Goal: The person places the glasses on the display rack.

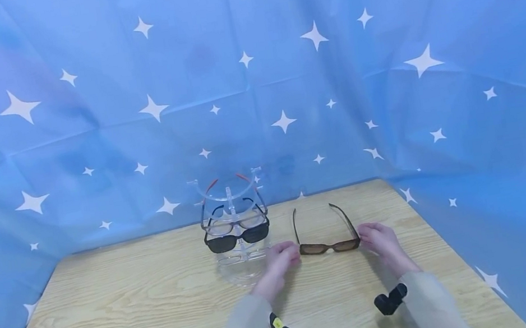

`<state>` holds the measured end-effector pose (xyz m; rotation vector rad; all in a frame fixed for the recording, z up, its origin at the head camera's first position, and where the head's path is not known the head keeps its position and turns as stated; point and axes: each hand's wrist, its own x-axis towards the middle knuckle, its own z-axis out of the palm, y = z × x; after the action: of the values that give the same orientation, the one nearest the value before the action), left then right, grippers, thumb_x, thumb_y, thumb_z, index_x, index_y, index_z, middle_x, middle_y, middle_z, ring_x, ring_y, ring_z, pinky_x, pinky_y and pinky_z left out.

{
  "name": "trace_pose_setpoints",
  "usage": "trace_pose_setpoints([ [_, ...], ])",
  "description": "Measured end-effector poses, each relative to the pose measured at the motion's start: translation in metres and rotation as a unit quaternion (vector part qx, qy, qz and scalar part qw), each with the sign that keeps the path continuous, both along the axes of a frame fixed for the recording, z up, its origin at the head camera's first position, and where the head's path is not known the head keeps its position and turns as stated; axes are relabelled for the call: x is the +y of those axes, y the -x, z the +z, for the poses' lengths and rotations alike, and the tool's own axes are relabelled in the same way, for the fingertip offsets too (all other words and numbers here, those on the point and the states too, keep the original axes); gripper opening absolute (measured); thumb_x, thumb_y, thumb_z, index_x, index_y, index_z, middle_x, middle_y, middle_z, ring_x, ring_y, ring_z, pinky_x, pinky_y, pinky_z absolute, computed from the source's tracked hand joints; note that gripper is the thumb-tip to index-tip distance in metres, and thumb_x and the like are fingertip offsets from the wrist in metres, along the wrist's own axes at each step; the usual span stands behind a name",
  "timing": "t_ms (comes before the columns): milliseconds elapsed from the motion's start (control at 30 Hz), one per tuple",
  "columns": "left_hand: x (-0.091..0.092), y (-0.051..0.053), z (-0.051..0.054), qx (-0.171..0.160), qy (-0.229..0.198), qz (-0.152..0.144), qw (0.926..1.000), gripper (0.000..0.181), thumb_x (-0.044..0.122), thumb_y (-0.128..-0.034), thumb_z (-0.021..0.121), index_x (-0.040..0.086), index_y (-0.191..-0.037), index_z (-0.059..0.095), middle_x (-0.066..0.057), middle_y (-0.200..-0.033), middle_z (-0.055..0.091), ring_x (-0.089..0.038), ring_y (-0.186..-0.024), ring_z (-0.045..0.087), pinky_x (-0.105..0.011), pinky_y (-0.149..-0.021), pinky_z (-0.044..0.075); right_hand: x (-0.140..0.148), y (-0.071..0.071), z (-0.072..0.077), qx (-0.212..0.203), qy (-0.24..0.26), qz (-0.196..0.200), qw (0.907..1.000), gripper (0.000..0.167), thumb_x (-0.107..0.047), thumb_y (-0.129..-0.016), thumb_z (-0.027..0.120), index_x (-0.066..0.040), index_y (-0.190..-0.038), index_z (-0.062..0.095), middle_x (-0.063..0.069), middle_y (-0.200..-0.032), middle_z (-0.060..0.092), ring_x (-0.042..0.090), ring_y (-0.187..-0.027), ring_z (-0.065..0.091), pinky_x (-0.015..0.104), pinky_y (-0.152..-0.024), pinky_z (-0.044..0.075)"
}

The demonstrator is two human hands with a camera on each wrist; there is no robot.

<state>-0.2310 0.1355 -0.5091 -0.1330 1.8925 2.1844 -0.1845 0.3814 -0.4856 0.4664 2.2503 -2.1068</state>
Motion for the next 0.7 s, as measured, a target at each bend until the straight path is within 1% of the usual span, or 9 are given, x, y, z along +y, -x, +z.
trace_pose_setpoints([
  [67, 0.003, 0.001, 0.0, -0.002, 0.001, 0.002, 1.0, 0.031, 0.005, -0.0814, 0.067, -0.012, -0.107, 0.058, -0.004, -0.069, 0.059, -0.011, -0.063, 0.056, -0.026, -0.063, 0.053, 0.0, 0.002, -0.001, -0.014, -0.009, 0.001, 0.9999, 0.058, -0.025, -0.092, 0.059, 0.015, -0.13, 0.04, 0.019, -0.112, 0.061, 0.02, -0.101, 0.059, 0.031, -0.088, 0.051],
  [100, 0.004, 0.001, 0.0, -0.003, 0.005, 0.003, 1.0, 0.032, 0.005, -0.081, 0.067, -0.012, -0.107, 0.058, -0.003, -0.069, 0.058, -0.012, -0.063, 0.056, -0.026, -0.062, 0.052, -0.001, 0.002, 0.0, -0.03, -0.027, -0.001, 0.9992, 0.063, -0.026, -0.093, 0.057, 0.016, -0.133, 0.034, 0.021, -0.117, 0.058, 0.02, -0.104, 0.057, 0.032, -0.091, 0.05],
  [200, 0.007, 0.002, -0.001, -0.002, 0.016, 0.009, 0.9998, 0.033, 0.005, -0.0804, 0.067, -0.012, -0.107, 0.058, -0.002, -0.071, 0.058, -0.014, -0.064, 0.057, -0.024, -0.061, 0.05, -0.002, 0.005, 0.0, -0.044, -0.028, -0.011, 0.9986, 0.059, -0.021, -0.095, 0.052, 0.018, -0.133, 0.031, 0.023, -0.115, 0.059, 0.017, -0.097, 0.059, 0.029, -0.087, 0.051],
  [300, 0.009, 0.003, -0.002, -0.006, 0.025, 0.013, 0.9996, 0.031, 0.005, -0.0806, 0.067, -0.011, -0.105, 0.059, -0.004, -0.076, 0.058, -0.017, -0.069, 0.059, -0.026, -0.064, 0.051, -0.002, 0.007, 0.0, -0.048, -0.011, -0.012, 0.9987, 0.053, -0.015, -0.096, 0.05, 0.02, -0.131, 0.032, 0.01, -0.098, 0.064, 0.008, -0.083, 0.06, 0.025, -0.08, 0.054],
  [333, 0.01, 0.004, -0.002, -0.008, 0.026, 0.014, 0.9995, 0.03, 0.005, -0.0809, 0.066, -0.011, -0.105, 0.059, -0.004, -0.078, 0.059, -0.018, -0.071, 0.06, -0.027, -0.066, 0.052, -0.002, 0.007, 0.0, -0.049, 0.0, -0.017, 0.9987, 0.051, -0.014, -0.095, 0.05, 0.02, -0.13, 0.033, 0.004, -0.092, 0.064, 0.007, -0.079, 0.06, 0.024, -0.077, 0.054],
  [400, 0.01, 0.005, -0.002, -0.015, 0.025, 0.015, 0.9994, 0.029, 0.006, -0.0816, 0.066, -0.01, -0.104, 0.059, -0.005, -0.078, 0.058, -0.02, -0.073, 0.06, -0.031, -0.07, 0.053, -0.003, 0.007, 0.002, -0.051, 0.011, -0.015, 0.9985, 0.048, -0.012, -0.095, 0.05, 0.02, -0.128, 0.034, -0.003, -0.087, 0.062, 0.005, -0.074, 0.059, 0.022, -0.073, 0.055],
  [533, 0.011, 0.005, -0.002, -0.022, 0.033, 0.018, 0.9991, 0.027, 0.007, -0.0814, 0.066, -0.009, -0.103, 0.061, -0.005, -0.077, 0.059, -0.019, -0.071, 0.06, -0.035, -0.073, 0.054, -0.004, 0.006, 0.002, -0.05, 0.025, -0.023, 0.9982, 0.045, -0.01, -0.094, 0.052, 0.019, -0.126, 0.038, -0.005, -0.08, 0.062, 0.006, -0.068, 0.06, 0.02, -0.066, 0.055],
  [633, 0.013, 0.004, 0.0, -0.027, 0.043, 0.02, 0.9985, 0.026, 0.008, -0.0807, 0.067, -0.008, -0.102, 0.063, -0.006, -0.077, 0.061, -0.016, -0.07, 0.06, -0.031, -0.071, 0.053, -0.003, 0.005, 0.0, -0.052, 0.02, -0.022, 0.9982, 0.046, -0.009, -0.094, 0.053, 0.019, -0.127, 0.038, -0.005, -0.077, 0.062, 0.006, -0.067, 0.06, 0.019, -0.065, 0.055],
  [700, 0.014, 0.003, 0.0, -0.032, 0.047, 0.021, 0.9982, 0.026, 0.008, -0.0807, 0.067, -0.008, -0.101, 0.063, -0.007, -0.079, 0.063, -0.015, -0.07, 0.06, -0.028, -0.069, 0.052, -0.002, 0.003, 0.0, -0.054, 0.014, -0.021, 0.9982, 0.043, -0.008, -0.093, 0.054, 0.018, -0.125, 0.042, -0.005, -0.077, 0.062, 0.005, -0.068, 0.06, 0.019, -0.065, 0.054],
])
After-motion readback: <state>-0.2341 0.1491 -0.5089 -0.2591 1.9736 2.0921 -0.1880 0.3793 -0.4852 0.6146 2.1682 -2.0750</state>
